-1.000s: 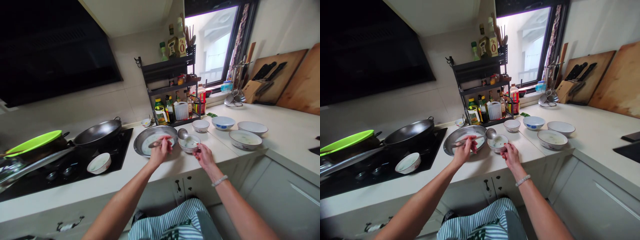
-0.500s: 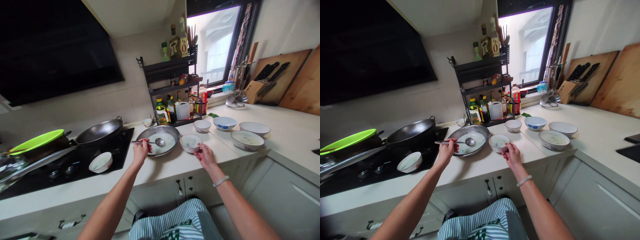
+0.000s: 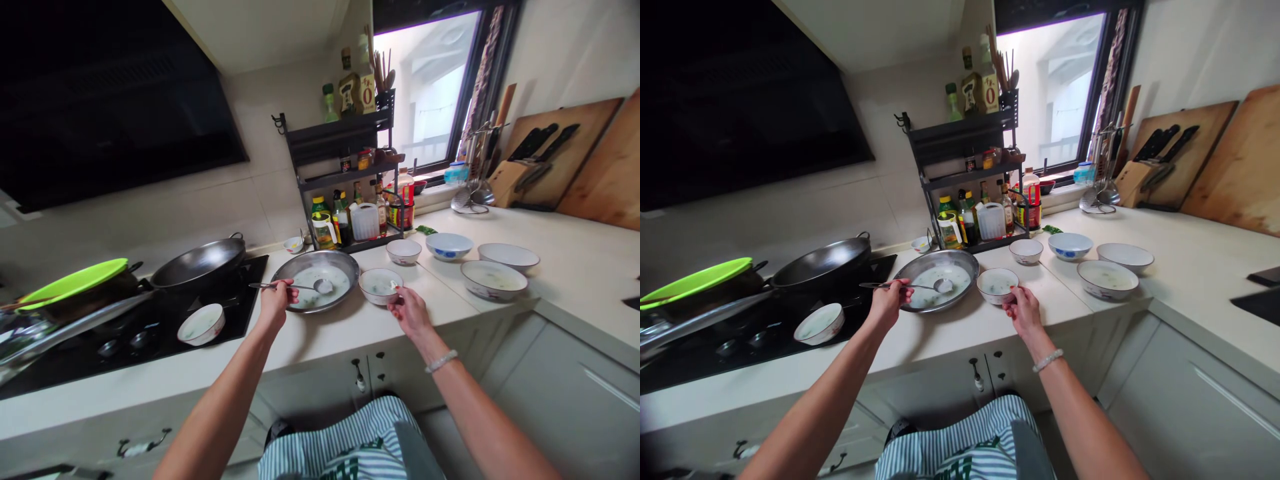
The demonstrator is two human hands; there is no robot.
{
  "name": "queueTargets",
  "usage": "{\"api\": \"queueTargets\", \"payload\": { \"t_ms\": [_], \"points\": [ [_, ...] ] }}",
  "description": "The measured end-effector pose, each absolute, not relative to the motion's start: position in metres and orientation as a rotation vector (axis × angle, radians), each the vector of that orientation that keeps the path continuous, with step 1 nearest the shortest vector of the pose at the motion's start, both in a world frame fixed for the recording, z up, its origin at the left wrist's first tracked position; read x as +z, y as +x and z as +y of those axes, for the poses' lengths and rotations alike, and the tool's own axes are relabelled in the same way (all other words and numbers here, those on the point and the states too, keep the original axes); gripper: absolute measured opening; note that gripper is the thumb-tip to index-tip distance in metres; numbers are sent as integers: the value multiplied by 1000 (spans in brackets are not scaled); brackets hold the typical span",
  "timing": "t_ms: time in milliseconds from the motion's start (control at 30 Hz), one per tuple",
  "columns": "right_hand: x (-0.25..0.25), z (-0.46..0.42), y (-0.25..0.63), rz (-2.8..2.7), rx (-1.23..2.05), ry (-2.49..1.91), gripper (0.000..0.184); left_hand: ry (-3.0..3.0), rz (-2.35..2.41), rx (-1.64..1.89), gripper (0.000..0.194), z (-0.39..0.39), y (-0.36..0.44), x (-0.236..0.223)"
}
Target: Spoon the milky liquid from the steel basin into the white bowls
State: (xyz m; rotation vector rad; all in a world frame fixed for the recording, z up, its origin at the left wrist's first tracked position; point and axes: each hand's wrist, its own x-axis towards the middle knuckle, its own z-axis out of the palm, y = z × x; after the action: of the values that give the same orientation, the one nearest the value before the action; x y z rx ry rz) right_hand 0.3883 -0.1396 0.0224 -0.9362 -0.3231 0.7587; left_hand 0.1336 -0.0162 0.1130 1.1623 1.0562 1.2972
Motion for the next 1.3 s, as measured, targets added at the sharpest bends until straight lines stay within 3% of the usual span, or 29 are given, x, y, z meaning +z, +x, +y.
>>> {"api": "queueTargets", "payload": {
  "t_ms": [1300],
  "points": [
    [20,-139,389,-320,759,-928,33,1131,986,1282,12,-27,144,132]
  ]
}}
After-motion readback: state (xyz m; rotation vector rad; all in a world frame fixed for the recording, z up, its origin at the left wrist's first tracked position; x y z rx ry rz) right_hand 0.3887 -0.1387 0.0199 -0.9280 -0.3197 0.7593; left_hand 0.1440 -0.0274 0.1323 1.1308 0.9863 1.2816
